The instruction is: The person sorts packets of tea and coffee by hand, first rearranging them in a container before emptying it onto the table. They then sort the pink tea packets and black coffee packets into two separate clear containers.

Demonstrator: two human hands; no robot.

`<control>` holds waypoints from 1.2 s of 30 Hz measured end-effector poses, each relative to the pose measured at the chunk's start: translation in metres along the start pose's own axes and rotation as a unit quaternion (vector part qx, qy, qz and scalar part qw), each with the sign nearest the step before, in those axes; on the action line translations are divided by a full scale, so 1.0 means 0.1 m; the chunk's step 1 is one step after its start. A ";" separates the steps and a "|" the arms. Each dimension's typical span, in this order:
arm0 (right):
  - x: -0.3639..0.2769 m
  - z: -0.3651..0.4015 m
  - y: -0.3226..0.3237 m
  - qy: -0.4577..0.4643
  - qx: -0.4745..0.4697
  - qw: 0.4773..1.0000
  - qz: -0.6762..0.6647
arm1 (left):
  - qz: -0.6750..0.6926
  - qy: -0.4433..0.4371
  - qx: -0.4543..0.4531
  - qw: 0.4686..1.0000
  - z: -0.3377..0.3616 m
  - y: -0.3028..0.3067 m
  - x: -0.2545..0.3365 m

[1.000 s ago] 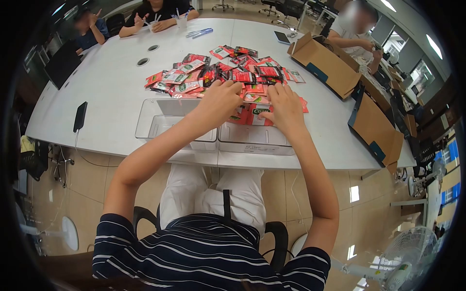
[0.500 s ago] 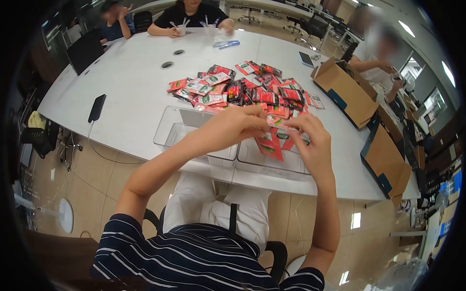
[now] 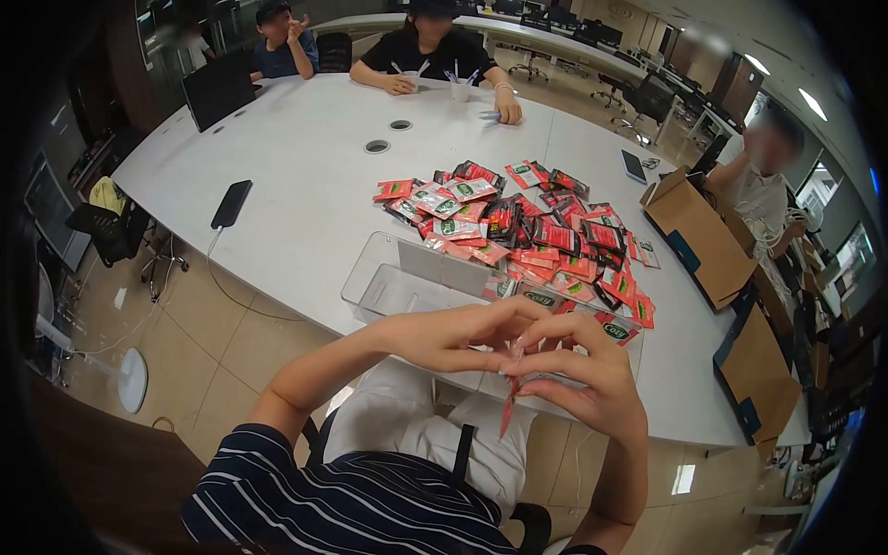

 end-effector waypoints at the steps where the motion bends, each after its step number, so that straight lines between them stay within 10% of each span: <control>1: -0.01 -0.01 -0.01 0.003 0.002 1.000 0.012 | 0.022 -0.002 -0.002 1.000 0.02 -0.02 0.00; 10: 0.11 0.09 0.02 -0.051 0.037 0.997 0.038 | -0.087 -0.001 0.181 0.980 0.32 0.05 -0.02; 13: 0.22 0.22 0.25 -0.130 0.080 0.981 0.118 | -0.375 -0.039 0.284 0.881 0.60 0.01 -0.14; 20: 0.65 0.20 0.19 -0.103 0.057 0.927 0.356 | -0.567 -0.058 0.386 0.726 0.72 -0.17 -0.57; 36: 1.21 0.09 -0.15 -0.123 -0.044 0.923 0.361 | -0.571 -0.050 0.403 0.714 0.72 -0.15 -0.61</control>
Point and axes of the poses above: each hand's wrist, its own z-axis away from the middle knuckle, its own y-axis out of the back of the hand, x = y × z, the point moved 9 cm from there along -z, towards the middle knuckle, and after that the axes turned 8 degrees about y, right-handed, at the moved point
